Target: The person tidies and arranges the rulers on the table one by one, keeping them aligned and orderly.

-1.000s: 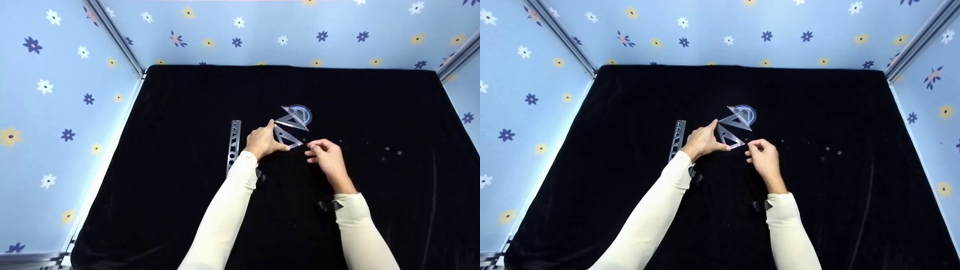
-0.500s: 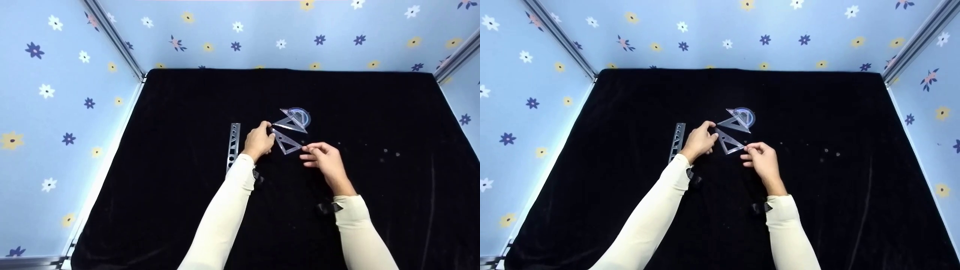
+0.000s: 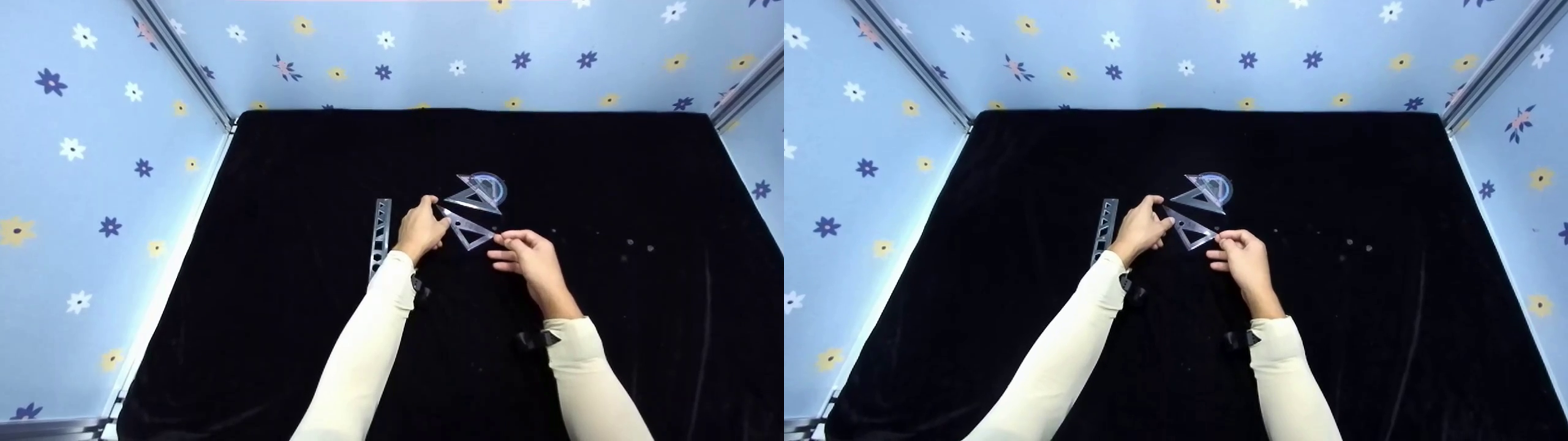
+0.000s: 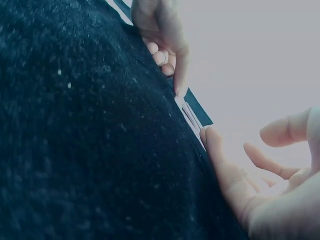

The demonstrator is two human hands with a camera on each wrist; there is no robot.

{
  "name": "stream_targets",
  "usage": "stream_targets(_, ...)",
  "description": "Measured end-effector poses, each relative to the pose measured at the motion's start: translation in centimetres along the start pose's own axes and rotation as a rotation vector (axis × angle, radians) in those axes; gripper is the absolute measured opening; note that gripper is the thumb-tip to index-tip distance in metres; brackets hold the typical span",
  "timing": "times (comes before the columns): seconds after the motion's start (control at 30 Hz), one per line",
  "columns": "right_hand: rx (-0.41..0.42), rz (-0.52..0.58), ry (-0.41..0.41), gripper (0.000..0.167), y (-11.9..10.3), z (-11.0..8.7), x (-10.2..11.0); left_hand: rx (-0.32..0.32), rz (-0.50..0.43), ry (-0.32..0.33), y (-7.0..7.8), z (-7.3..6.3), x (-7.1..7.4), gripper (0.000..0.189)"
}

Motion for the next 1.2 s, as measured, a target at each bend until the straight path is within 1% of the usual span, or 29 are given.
stream_targets(0.1,-0.007,0.012,-0.005,0.023,0.0,0.0,-0.1,0.009,-0.058,0.002,-0.2,0.0,0.0,0.054)
stream_targets(0.27,-0.003,0.017,-0.006,0.027,0.1,0.0,-0.1,0.047,-0.221,0.003,-0.5,0.1,-0.1,0.051)
stream_targets(0.37,0.000,0.017,-0.003,0.027,0.2,-0.1,-0.1,0.071,-0.291,0.018,-0.6,0.1,-0.1,0.045)
stream_targets(0.53,0.000,0.014,-0.008,0.027,0.4,0.0,-0.1,0.084,-0.338,0.048,-0.9,0.1,-0.3,0.038)
stream_targets(0.63,0.006,0.021,-0.017,0.026,0.4,0.1,-0.1,0.078,-0.360,0.057,-1.1,0.1,-0.4,0.036)
stream_targets(0.73,0.011,0.030,-0.023,0.025,0.4,0.2,-0.1,0.069,-0.385,0.057,-1.2,0.0,-0.3,0.035)
stream_targets(0.87,-0.008,0.045,-0.036,0.023,0.4,0.2,-0.1,0.054,-0.409,0.052,-1.3,-0.1,-0.3,0.033)
stream_targets(1.1,-0.040,0.115,-0.067,0.020,0.5,0.2,0.2,0.041,-0.469,0.046,-1.4,-0.3,-0.4,0.034)
stream_targets(1.2,-0.047,0.178,-0.115,0.017,0.4,0.2,0.3,0.030,-0.489,0.044,-1.4,-0.4,-0.4,0.034)
Point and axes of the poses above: each hand's wrist, its own z-axis towards the middle knuckle, its own x-axis out of the back of the hand, y = z × x, the point moved 4 cm from there along z, towards the middle knuckle, and after that the axes turned 10 degrees about -x, right-handed, at the moved point
